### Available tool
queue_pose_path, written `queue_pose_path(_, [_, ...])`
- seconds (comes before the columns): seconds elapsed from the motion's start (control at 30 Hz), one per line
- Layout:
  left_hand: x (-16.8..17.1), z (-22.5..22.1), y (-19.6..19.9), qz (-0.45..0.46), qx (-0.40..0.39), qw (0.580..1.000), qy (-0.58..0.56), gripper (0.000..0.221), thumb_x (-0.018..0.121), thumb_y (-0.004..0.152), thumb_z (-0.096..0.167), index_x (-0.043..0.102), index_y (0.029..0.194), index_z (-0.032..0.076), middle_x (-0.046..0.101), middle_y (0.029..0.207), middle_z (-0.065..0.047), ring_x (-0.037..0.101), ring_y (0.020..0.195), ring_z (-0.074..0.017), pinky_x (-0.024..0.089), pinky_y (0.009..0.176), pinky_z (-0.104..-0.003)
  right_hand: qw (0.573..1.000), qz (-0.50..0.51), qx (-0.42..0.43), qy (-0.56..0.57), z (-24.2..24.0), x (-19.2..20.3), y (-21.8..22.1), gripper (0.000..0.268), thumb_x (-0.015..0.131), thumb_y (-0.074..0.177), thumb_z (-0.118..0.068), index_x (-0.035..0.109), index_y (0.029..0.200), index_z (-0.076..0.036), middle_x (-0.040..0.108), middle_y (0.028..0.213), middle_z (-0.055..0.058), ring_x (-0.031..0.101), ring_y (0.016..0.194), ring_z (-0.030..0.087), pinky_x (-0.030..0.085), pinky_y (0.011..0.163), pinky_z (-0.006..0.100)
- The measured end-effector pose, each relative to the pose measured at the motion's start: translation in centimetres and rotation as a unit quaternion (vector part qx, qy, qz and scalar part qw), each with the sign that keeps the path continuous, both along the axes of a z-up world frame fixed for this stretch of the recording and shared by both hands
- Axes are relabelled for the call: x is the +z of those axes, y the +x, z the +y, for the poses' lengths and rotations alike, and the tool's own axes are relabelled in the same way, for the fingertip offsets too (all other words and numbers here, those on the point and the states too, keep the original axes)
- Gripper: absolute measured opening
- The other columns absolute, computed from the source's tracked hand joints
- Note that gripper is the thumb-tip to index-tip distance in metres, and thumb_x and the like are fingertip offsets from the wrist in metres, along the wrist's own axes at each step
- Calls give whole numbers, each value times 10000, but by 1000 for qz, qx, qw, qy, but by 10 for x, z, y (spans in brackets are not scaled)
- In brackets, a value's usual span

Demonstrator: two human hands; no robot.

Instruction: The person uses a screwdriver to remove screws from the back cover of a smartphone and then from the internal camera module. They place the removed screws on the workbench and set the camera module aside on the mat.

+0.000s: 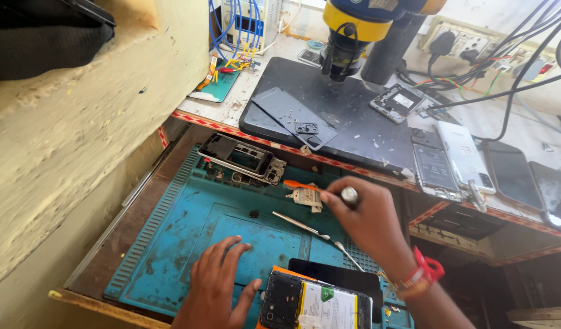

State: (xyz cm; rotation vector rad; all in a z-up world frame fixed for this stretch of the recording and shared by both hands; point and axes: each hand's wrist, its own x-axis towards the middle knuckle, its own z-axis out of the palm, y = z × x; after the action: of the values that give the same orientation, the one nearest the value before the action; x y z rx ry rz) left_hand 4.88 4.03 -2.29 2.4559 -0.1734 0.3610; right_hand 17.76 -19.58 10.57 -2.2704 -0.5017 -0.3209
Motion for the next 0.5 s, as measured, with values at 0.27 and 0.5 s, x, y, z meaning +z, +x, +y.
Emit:
queue_pose_path(0.27, [6,0,-4,-25,-2,999,-20,596,727,846,313,522,1336,42,454,1414,-200,415,1335,-414,315,1046,-568,968,-226,17,-109,37,27,50,268,835,774,-168,774,1011,-56,675,994,122,682,764,321,532,646,420])
queue_pose_path(0.5, [13,-2,-8,-23,-1,999,-27,582,721,847,275,503,1329,32,443,1419,-220,396,1352,-429,304,1049,-567,952,-269,-8,-145,39,5,64,208,808,793,-86,797,1001,-89,674,1071,73,681,715,276,550,646,401])
